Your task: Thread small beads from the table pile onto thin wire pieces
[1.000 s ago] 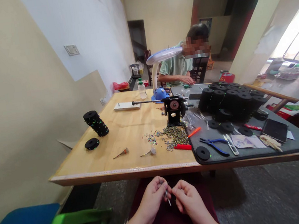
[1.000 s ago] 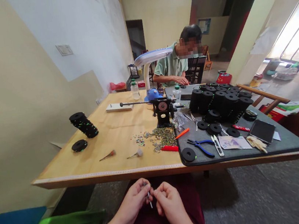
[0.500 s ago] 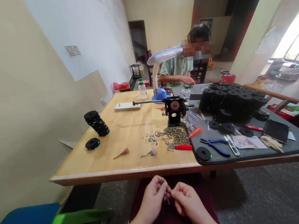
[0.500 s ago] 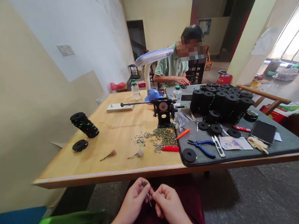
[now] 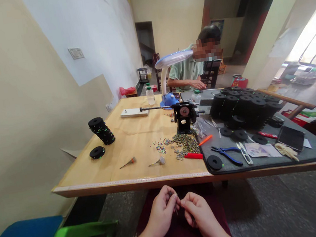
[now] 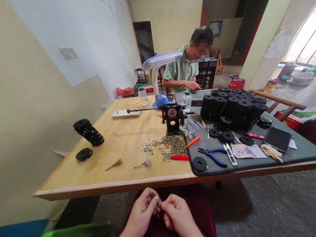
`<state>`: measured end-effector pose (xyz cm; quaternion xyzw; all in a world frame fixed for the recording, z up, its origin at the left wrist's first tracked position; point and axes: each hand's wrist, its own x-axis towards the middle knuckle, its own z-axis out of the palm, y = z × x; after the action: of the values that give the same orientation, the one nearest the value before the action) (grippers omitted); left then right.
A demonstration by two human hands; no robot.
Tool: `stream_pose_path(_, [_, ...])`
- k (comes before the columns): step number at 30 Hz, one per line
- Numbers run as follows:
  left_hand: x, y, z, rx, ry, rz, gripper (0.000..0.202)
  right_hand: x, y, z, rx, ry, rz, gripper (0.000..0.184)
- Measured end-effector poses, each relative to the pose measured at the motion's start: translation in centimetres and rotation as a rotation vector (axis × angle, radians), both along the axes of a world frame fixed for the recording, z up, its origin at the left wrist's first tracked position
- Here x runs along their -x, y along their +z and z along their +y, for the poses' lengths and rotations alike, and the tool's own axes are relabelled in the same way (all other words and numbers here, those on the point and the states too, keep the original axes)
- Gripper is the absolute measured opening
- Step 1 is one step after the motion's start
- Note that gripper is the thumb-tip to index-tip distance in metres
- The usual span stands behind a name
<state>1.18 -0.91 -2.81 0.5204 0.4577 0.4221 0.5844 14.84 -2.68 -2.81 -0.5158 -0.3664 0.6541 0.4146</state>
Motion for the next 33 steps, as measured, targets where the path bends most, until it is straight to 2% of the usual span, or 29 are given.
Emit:
stream_pose_path(7, [0.2, 0.5, -0.4, -0.157, -0.011, 0.221, 0.014, 0.1, 0.0, 0.1, -0.027, 0.001, -0.007, 0.042])
stream_pose_path(13, [0.2, 0.6, -0.5, -0.183, -0.016, 0.266, 0.013, 0.1, 0.0, 0.3, -0.055, 0.006, -0.016, 0.043])
stream_pose_path(20, [-0.1, 0.7, -0.4, -0.129, -0.067, 0.176, 0.015, -0.2, -0.1, 0.5, -0.062, -0.041, 0.026, 0.041])
stream_pose_path(27, [-0.2, 1.4, -0.1, 0.062, -0.129, -0.015, 0.022, -0.5, -0.4, 0.6, -0.101, -0.116, 0.052, 0.039])
stream_pose_path(33, [-0.3, 1.3, 0.0, 0.098, -0.134, -0.087, 0.024, -0.4, -0.5, 0.6, -0.118, -0.123, 0.044, 0.039])
